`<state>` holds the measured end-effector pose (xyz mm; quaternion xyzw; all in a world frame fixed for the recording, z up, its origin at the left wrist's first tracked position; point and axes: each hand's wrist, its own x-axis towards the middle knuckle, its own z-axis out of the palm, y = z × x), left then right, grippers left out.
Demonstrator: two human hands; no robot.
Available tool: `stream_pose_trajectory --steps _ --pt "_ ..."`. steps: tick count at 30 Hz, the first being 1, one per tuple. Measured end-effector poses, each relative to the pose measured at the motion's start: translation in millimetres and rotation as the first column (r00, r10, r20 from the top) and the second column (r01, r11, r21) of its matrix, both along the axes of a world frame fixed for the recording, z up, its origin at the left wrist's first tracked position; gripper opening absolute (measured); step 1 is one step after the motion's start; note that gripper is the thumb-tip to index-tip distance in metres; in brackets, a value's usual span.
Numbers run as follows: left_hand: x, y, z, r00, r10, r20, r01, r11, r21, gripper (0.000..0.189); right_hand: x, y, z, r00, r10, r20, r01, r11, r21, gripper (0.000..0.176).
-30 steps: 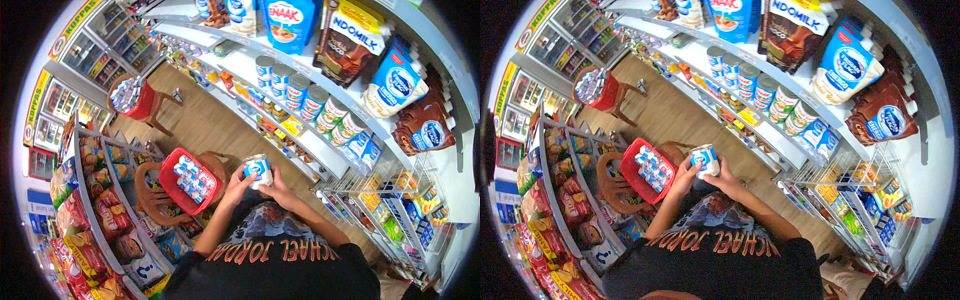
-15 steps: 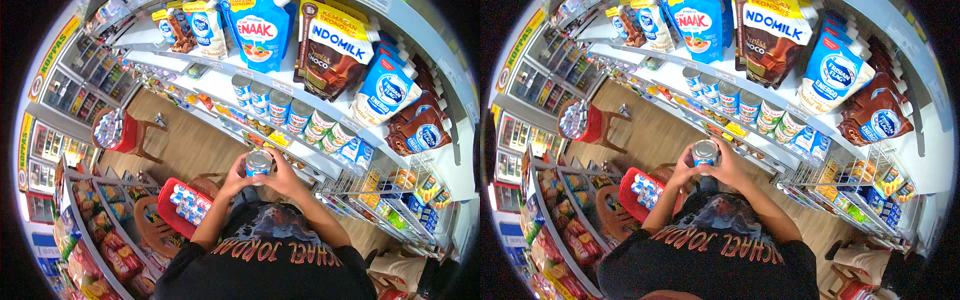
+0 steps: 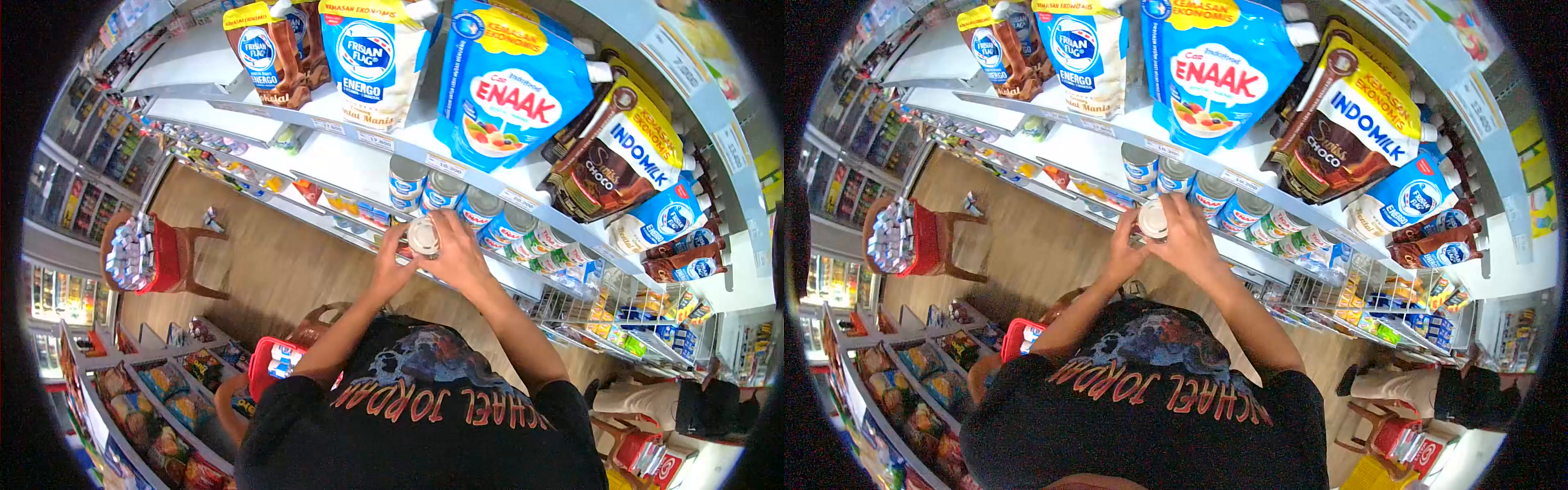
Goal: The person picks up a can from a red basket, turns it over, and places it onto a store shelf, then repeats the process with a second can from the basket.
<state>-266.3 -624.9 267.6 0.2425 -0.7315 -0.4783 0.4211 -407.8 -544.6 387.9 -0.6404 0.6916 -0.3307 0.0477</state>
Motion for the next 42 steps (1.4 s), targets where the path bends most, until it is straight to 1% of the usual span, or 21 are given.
stream_pose_trajectory --steps 1,3,6,8,9,11,14,16,18,19,21,24,26,28,31,33,36,38,39,41,42 --pt "-3 -4 -2 1.0 0.024 0.019 -0.023 0.996 -0.084 0.066 0 -3 -1 1.0 -0.01 -0.007 0.01 1.0 0.009 0.074" --pt "-7 -9 -5 1.0 0.011 -0.011 -0.011 0.998 -0.054 0.064 -2 -9 0 0.995 -0.019 -0.095 0.022 0.999 0.03 0.076" --pt "-12 -16 -12 0.998 -0.032 -0.058 0.035 0.998 0.05 0.065 0 -14 4 0.981 -0.053 -0.186 0.066 0.996 0.065 0.074" --pt "-15 -20 -25 0.999 -0.001 -0.034 -0.001 0.998 -0.06 0.065 4 -17 6 0.968 -0.081 -0.236 0.097 0.994 0.056 0.07" --pt "-15 -20 -25 0.999 -0.002 -0.039 0.0 0.999 -0.054 0.065 7 -19 6 0.955 -0.105 -0.279 0.12 0.992 0.037 0.067" --pt "-14 -20 -25 0.998 0.061 0.03 -0.057 0.988 -0.141 0.065 8 -21 2 0.951 -0.108 -0.288 0.125 0.991 0.041 0.066" --pt "-18 -21 -21 0.996 0.092 0.006 -0.089 0.981 -0.172 0.064 9 -24 -1 0.943 -0.119 -0.312 0.138 0.99 0.038 0.061" --pt "-22 -23 -17 0.996 0.087 0.009 -0.085 0.985 -0.153 0.065 10 -27 -2 0.934 -0.127 -0.334 0.145 0.989 0.028 0.059" --pt "-27 -26 -16 0.996 0.084 0.009 -0.082 0.988 -0.131 0.065 10 -30 -8 0.926 -0.118 -0.357 0.129 0.992 0.006 0.048" --pt "-30 -27 -18 0.997 0.083 0.0 -0.082 0.99 -0.118 0.067 10 -31 -11 0.925 -0.112 -0.362 0.125 0.992 0.013 0.048" --pt "-34 -27 -21 0.996 0.089 -0.011 -0.09 0.991 -0.097 0.069 13 -32 -18 0.888 -0.173 -0.427 0.156 0.985 -0.075 0.037" --pt "-38 -29 -22 0.991 0.129 -0.027 -0.132 0.984 -0.121 0.071 12 -34 -28 0.86 -0.211 -0.465 0.182 0.977 -0.108 0.037" --pt "-41 -30 -23 0.988 0.149 -0.049 -0.155 0.975 -0.158 0.072 11 -33 -37 0.855 -0.206 -0.475 0.186 0.979 -0.089 0.037" --pt "-41 -31 -22 0.988 0.149 -0.049 -0.155 0.977 -0.145 0.072 7 -32 -48 0.852 -0.2 -0.484 0.19 0.979 -0.069 0.037" --pt "-42 -31 -22 0.988 0.153 -0.03 -0.156 0.978 -0.141 0.072 4 -32 -55 0.855 -0.224 -0.467 0.197 0.975 -0.108 0.036" --pt "-42 -32 -21 0.987 0.161 -0.013 -0.161 0.975 -0.15 0.072 6 -35 -56 0.852 -0.258 -0.457 0.204 0.965 -0.165 0.031" --pt "-36 -28 -20 0.987 0.156 -0.021 -0.158 0.977 -0.145 0.075 9 -37 -53 0.84 -0.298 -0.454 0.25 0.954 -0.164 0.024" --pt "-24 -19 -13 0.995 0.089 0.048 -0.083 0.99 -0.118 0.075 13 -39 -46 0.843 -0.311 -0.438 0.268 0.95 -0.158 0.022" --pt "-21 -17 -15 0.995 0.087 0.044 -0.081 0.99 -0.119 0.075 14 -40 -45 0.85 -0.319 -0.42 0.284 0.948 -0.147 0.019" --pt "-15 -14 -20 0.992 -0.04 0.121 0.068 0.971 -0.231 0.075 13 -43 -46 0.841 -0.345 -0.417 0.297 0.938 -0.179 0.018" --pt "-15 -14 -19 0.992 -0.042 0.123 0.07 0.971 -0.23 0.075 14 -44 -46 0.833 -0.37 -0.411 0.308 0.928 -0.21 0.017"
